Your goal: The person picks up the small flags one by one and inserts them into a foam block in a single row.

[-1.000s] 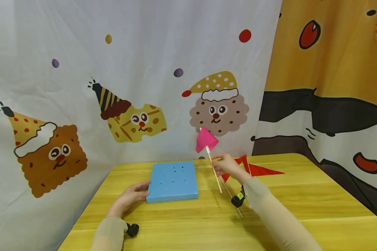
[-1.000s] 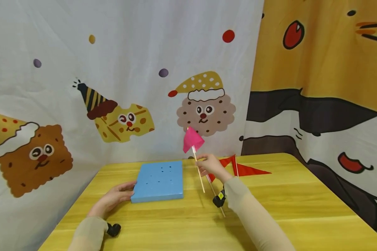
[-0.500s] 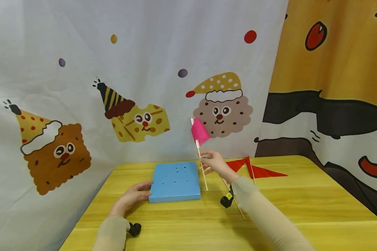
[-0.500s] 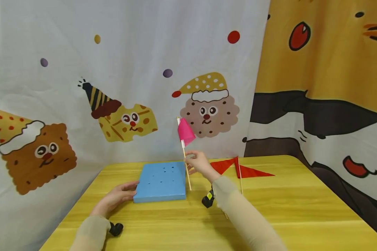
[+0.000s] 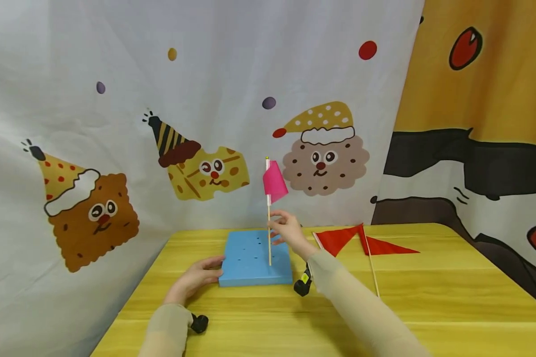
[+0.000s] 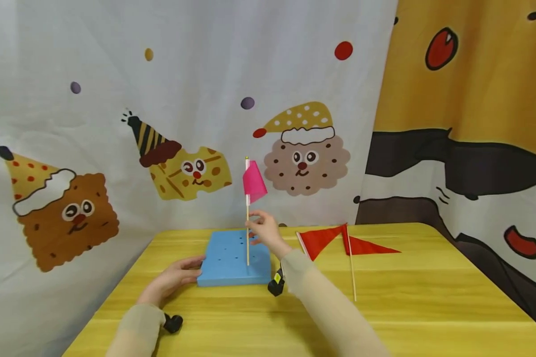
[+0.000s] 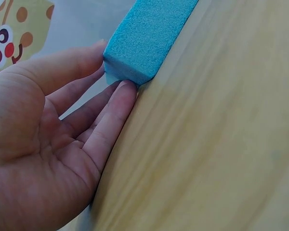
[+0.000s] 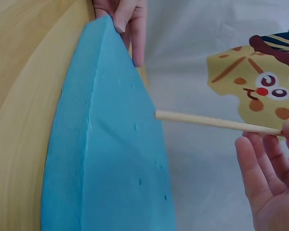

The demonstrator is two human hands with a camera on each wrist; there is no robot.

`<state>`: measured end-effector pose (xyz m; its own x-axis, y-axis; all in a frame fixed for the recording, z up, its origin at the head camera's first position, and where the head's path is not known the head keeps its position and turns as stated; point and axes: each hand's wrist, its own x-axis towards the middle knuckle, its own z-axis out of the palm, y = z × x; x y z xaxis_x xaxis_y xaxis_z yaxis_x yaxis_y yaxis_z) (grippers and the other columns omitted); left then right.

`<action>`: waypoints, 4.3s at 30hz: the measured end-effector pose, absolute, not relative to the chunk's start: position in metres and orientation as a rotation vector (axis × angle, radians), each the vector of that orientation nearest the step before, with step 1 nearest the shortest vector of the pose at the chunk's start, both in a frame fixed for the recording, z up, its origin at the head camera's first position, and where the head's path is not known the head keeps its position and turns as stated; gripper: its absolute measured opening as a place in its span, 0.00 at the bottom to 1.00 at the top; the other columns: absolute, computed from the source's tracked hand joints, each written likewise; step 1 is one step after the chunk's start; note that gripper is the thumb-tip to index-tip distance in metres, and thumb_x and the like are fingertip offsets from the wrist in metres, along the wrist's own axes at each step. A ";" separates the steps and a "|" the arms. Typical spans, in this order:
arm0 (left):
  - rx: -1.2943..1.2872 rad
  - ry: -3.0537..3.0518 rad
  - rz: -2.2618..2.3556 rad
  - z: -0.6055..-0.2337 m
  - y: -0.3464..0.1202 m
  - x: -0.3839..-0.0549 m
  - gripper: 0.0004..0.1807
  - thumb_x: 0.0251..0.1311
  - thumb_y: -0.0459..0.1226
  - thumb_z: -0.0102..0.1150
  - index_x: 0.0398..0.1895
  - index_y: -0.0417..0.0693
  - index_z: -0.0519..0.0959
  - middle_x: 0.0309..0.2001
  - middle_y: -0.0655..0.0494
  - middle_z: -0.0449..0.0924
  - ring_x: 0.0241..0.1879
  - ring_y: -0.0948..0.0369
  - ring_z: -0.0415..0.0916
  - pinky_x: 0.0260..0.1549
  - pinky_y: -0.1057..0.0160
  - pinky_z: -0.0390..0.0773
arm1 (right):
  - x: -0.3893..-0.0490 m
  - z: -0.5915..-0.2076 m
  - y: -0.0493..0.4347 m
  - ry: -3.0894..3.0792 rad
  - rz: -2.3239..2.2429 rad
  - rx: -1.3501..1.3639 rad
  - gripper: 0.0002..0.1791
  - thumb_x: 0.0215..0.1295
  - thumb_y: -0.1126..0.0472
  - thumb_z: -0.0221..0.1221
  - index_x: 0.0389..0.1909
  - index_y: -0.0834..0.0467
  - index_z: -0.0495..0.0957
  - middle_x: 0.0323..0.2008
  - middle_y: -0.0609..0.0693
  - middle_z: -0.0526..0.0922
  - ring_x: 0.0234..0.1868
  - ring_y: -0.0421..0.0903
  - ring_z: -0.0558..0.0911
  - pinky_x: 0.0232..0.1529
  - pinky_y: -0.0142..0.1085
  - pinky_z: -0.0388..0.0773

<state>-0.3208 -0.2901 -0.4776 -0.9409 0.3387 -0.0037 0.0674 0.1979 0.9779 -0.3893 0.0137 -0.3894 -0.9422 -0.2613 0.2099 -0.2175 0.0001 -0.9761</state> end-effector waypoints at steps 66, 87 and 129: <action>0.314 2.249 1.864 -0.479 -0.286 -0.323 0.33 0.66 0.36 0.59 0.72 0.37 0.61 0.71 0.31 0.53 0.65 0.41 0.63 0.54 0.53 0.76 | -0.398 -0.438 -0.067 2.299 -2.123 -0.635 0.13 0.70 0.61 0.58 0.54 0.55 0.76 0.36 0.55 0.81 0.32 0.51 0.85 0.28 0.52 0.83; 0.373 2.249 1.831 -0.480 -0.291 -0.320 0.35 0.67 0.36 0.59 0.73 0.34 0.57 0.71 0.29 0.50 0.66 0.38 0.59 0.55 0.52 0.75 | -0.390 -0.422 0.026 2.326 -2.015 -0.695 0.16 0.66 0.63 0.62 0.54 0.61 0.78 0.41 0.63 0.83 0.39 0.64 0.83 0.30 0.52 0.83; 0.367 2.236 1.820 -0.480 -0.288 -0.322 0.36 0.67 0.35 0.58 0.74 0.34 0.54 0.71 0.27 0.49 0.66 0.40 0.60 0.55 0.54 0.75 | -0.347 -0.465 0.183 2.710 -1.372 -0.144 0.09 0.51 0.61 0.73 0.23 0.63 0.84 0.18 0.52 0.81 0.16 0.46 0.80 0.19 0.39 0.81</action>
